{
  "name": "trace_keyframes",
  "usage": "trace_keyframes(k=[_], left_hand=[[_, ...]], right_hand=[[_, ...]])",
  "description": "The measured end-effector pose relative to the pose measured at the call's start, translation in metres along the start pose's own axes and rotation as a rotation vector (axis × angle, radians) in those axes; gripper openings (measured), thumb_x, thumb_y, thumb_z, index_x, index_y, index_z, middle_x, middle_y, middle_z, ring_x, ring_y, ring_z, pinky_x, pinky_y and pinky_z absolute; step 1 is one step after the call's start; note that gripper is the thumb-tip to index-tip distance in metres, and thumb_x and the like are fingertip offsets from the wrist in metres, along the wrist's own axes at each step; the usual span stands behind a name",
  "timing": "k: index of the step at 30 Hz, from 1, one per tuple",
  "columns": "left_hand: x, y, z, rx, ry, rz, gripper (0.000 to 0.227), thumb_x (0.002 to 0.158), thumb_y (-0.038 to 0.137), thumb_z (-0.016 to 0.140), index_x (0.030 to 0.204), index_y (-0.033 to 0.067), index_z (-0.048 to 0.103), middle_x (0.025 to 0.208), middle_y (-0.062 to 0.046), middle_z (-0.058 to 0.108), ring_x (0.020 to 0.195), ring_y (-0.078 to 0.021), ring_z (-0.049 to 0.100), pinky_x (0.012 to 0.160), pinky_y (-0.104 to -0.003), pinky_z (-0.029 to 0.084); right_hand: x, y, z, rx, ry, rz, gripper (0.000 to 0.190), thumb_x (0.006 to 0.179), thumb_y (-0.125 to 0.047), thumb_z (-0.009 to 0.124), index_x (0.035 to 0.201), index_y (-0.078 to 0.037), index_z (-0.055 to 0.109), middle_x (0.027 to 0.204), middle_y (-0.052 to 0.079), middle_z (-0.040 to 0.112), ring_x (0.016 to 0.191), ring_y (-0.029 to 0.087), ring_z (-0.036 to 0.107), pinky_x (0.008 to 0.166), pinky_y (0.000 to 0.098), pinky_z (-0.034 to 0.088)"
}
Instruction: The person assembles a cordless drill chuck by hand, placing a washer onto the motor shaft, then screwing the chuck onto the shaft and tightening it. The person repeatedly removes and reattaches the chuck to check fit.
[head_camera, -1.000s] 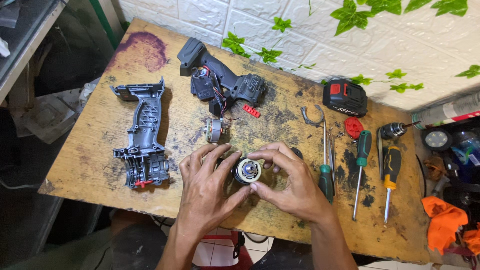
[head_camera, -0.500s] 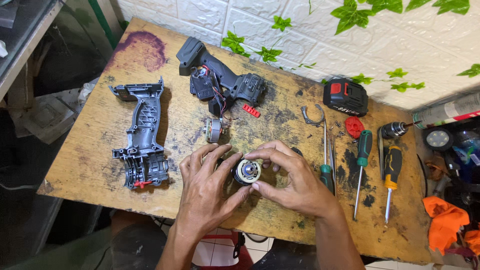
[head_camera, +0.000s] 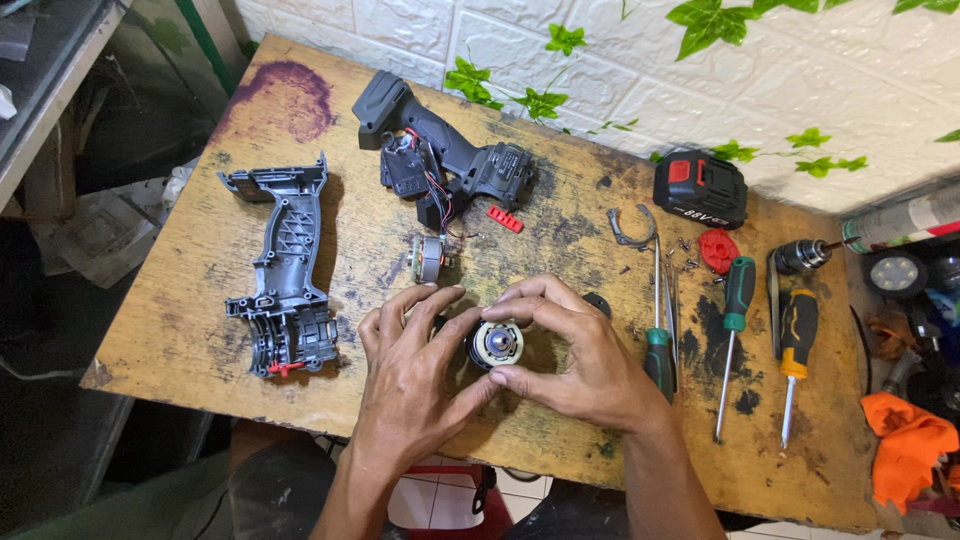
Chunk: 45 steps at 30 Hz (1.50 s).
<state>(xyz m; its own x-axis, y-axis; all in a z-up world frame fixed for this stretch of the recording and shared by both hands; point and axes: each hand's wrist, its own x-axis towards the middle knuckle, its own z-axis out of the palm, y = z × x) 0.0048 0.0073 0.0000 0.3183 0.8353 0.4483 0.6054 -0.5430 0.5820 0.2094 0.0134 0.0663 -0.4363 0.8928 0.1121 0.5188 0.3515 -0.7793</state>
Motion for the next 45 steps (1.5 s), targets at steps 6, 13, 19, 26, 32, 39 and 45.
trace_keyframes(k=[6,13,19,26,32,39,45], left_hand=[[-0.001,-0.001,-0.001,-0.021,-0.024,0.054,0.056,0.093,0.057,0.059,0.134,0.0183,0.062,0.138,-0.01,0.058,0.13,-0.0347,0.047,0.096,-0.055,0.033],[-0.002,-0.002,0.0,-0.02,-0.06,0.07,0.056,0.089,0.052,0.068,0.135,0.0206,0.061,0.138,-0.009,0.059,0.132,-0.0347,0.046,0.097,-0.054,0.031],[-0.003,-0.001,-0.001,-0.035,-0.107,0.039,0.057,0.093,0.054,0.062,0.141,0.024,0.059,0.143,-0.007,0.056,0.135,-0.0344,0.043,0.1,-0.055,0.029],[0.0,0.002,-0.003,-0.035,-0.11,0.042,0.057,0.092,0.052,0.064,0.14,0.0216,0.06,0.143,-0.007,0.056,0.135,-0.0335,0.043,0.104,-0.055,0.031],[0.0,0.004,-0.003,-0.032,-0.098,0.042,0.055,0.093,0.05,0.065,0.14,0.022,0.06,0.142,-0.006,0.057,0.134,-0.0333,0.045,0.105,-0.054,0.03],[0.0,0.003,-0.001,0.01,-0.078,0.066,0.055,0.093,0.053,0.065,0.137,0.0205,0.061,0.142,-0.005,0.059,0.134,-0.032,0.045,0.104,-0.053,0.03],[0.001,0.003,0.001,0.026,-0.061,0.076,0.058,0.09,0.055,0.066,0.136,0.0196,0.061,0.138,-0.006,0.06,0.132,-0.0338,0.047,0.103,-0.054,0.031]], right_hand=[[-0.006,-0.002,0.0,0.036,0.012,-0.028,0.043,0.086,-0.028,0.08,0.126,-0.015,0.07,0.122,0.011,0.059,0.119,0.023,0.063,0.103,0.0358,0.047],[-0.014,0.01,0.006,0.068,0.068,-0.084,0.045,0.084,-0.023,0.084,0.125,-0.013,0.069,0.122,0.012,0.061,0.119,0.023,0.063,0.105,0.0351,0.047],[-0.017,0.018,0.01,0.075,0.084,-0.117,0.046,0.086,-0.024,0.084,0.127,-0.014,0.066,0.125,0.012,0.059,0.121,0.028,0.062,0.104,0.0437,0.051],[-0.015,0.02,0.009,0.054,0.119,-0.181,0.041,0.087,-0.021,0.083,0.124,-0.013,0.068,0.121,0.012,0.061,0.116,0.026,0.063,0.102,0.0374,0.049],[-0.016,0.023,0.009,0.02,0.13,-0.194,0.043,0.085,-0.023,0.085,0.124,-0.012,0.069,0.119,0.012,0.062,0.114,0.025,0.063,0.1,0.037,0.05],[-0.023,0.008,0.007,-0.144,0.143,-0.068,0.057,0.078,-0.023,0.092,0.13,-0.015,0.07,0.104,0.007,0.055,0.102,0.022,0.059,0.087,0.0334,0.051],[-0.022,-0.024,-0.001,-0.315,0.089,-0.021,0.051,0.088,-0.023,0.08,0.134,-0.008,0.064,0.107,0.01,0.058,0.103,0.027,0.059,0.089,0.0369,0.047]])
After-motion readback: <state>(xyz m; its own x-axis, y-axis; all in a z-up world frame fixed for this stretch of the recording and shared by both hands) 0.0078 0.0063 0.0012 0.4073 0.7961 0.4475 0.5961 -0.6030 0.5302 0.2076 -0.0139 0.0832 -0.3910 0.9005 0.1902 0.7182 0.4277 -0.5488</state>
